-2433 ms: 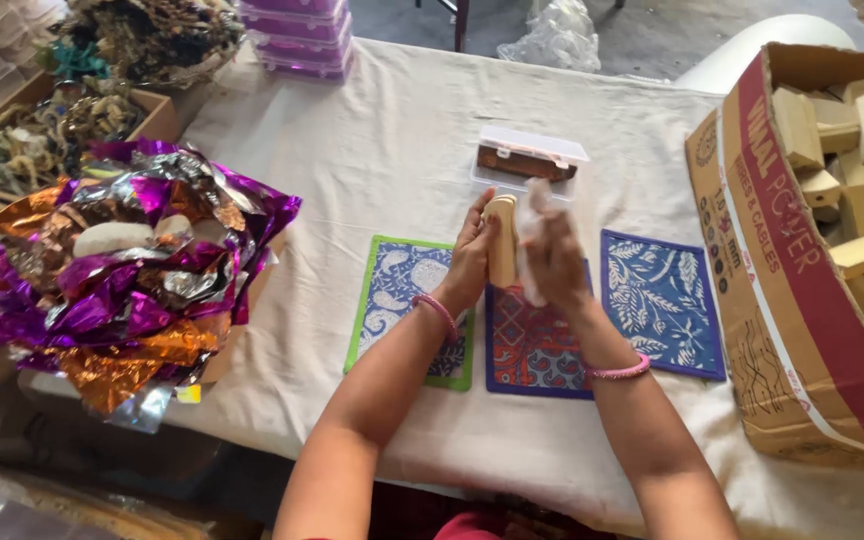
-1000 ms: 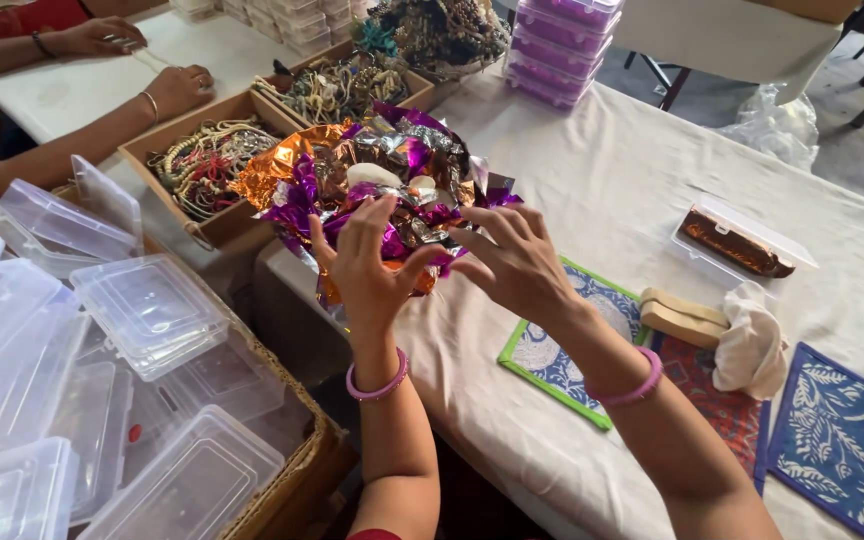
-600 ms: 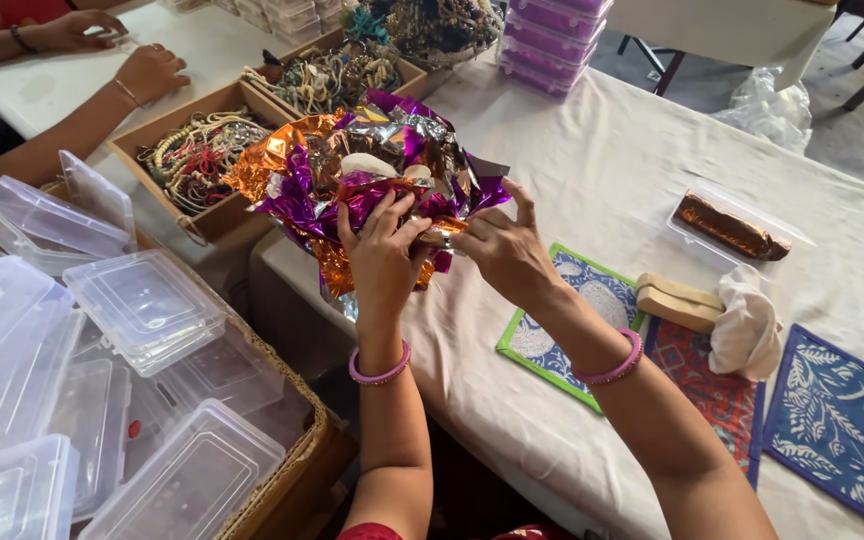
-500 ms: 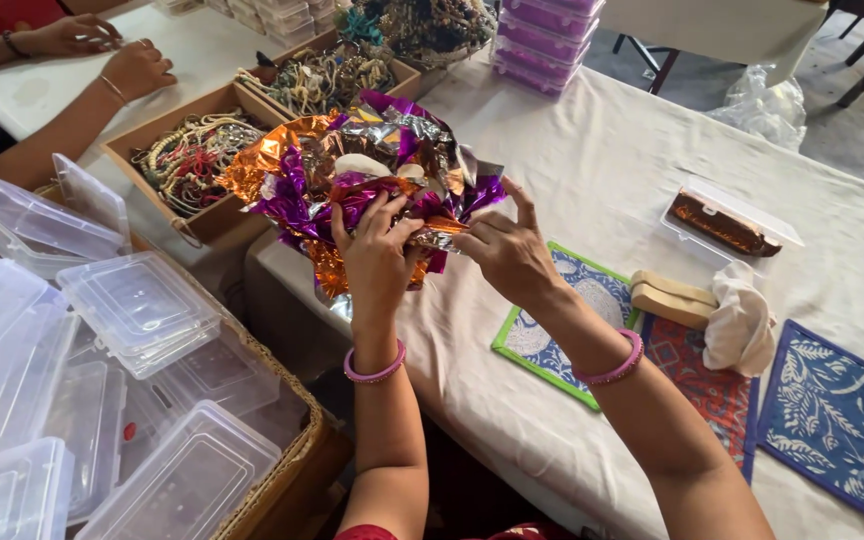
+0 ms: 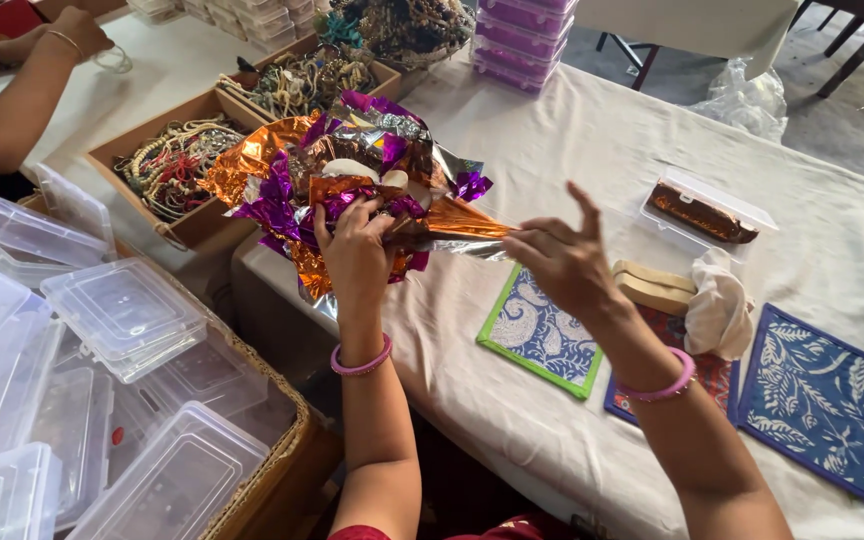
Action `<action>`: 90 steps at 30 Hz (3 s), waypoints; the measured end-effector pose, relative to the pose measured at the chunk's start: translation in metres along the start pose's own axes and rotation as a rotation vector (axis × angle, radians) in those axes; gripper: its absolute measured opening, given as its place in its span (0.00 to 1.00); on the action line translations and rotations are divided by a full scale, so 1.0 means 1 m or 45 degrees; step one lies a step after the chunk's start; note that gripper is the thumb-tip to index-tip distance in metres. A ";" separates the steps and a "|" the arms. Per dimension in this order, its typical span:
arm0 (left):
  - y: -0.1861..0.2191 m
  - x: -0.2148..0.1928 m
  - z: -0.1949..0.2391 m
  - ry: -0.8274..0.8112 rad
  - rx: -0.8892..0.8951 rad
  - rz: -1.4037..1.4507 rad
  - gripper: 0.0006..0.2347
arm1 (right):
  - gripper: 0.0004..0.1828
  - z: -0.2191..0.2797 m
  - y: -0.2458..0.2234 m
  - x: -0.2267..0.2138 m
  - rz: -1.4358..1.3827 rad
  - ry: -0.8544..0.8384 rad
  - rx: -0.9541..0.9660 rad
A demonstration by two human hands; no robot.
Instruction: The person wipes a small wooden block with a white cloth, then wraps it in a sheet of orange metallic foil. The wrapped item is placed into a small plastic container, which is then closed. The person repeats the process by wiping another wooden block and wrapping it in a sheet of silver metallic foil.
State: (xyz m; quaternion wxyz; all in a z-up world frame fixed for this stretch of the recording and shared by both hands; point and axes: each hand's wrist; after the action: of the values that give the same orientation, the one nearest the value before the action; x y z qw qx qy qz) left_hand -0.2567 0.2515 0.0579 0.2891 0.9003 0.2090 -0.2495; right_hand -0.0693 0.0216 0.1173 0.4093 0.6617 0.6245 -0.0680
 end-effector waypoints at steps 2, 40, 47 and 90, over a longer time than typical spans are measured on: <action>0.001 -0.005 -0.001 -0.010 0.006 -0.017 0.05 | 0.08 0.020 0.007 -0.019 0.033 0.017 0.085; 0.247 0.135 0.050 -0.532 1.036 0.567 0.06 | 0.36 0.270 0.048 -0.048 0.085 -0.451 2.059; 0.242 0.143 0.063 -0.625 1.116 0.567 0.03 | 0.27 0.264 0.028 -0.060 0.330 0.159 1.473; 0.227 0.161 0.059 -1.143 0.690 0.614 0.25 | 0.36 0.217 0.001 -0.054 -0.010 -0.315 0.967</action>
State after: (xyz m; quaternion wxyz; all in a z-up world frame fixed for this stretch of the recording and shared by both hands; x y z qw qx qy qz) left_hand -0.0309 0.0830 0.0188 0.1571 0.7702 -0.2165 -0.5790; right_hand 0.0120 -0.1554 0.0081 0.2072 0.7504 0.5035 -0.3749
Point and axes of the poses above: each hand's wrist, its own z-axis away from the middle knuckle, its own x-axis out of the palm, y = z × x, and after that the axes turned 12 degrees about -x, right-handed
